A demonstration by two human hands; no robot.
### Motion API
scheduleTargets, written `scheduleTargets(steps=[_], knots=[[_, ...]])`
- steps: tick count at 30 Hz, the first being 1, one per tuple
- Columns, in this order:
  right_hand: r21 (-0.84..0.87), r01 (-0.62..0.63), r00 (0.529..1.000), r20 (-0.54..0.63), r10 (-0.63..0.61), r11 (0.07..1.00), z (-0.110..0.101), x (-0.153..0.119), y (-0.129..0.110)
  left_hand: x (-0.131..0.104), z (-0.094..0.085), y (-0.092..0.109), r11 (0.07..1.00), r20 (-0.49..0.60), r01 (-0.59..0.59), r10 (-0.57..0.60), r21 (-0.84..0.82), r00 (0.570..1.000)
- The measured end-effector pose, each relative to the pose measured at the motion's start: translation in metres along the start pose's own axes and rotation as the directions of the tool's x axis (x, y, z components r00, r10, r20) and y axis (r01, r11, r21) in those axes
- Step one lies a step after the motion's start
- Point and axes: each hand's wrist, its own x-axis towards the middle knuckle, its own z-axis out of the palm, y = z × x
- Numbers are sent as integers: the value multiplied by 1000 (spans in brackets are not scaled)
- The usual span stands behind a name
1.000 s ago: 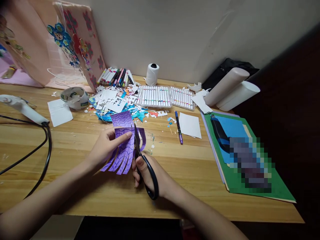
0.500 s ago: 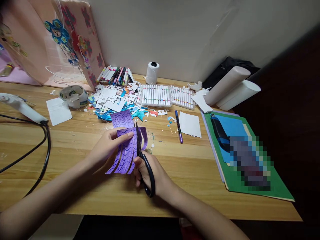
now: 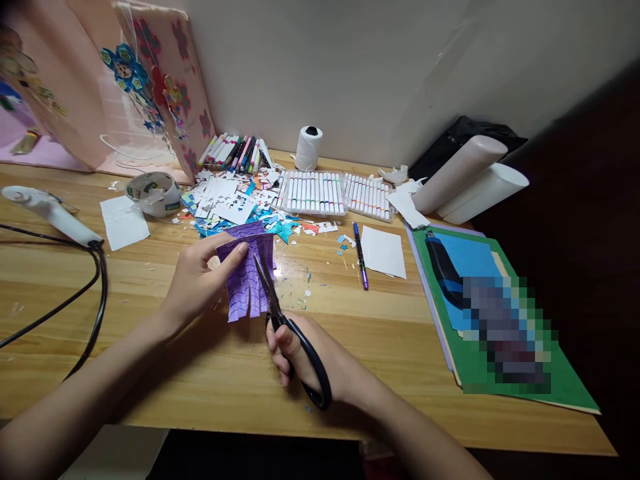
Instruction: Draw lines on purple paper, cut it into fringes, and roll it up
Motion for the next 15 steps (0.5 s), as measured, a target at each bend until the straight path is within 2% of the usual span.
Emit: scheduleTargets(steps=[4,10,15], knots=[[-6,-39,999,-34,39,999,3,1,-1,-2,2,2,996,1,19,-19,-85,1000],[-17,-42,999,-25,42,999,5,1,-1,-6,8,2,958,-49,156,-172,-242,984],[-54,4,998,-61,-7,999,6,3,7,-12,16,8,897,73,259,-250,-358,966]])
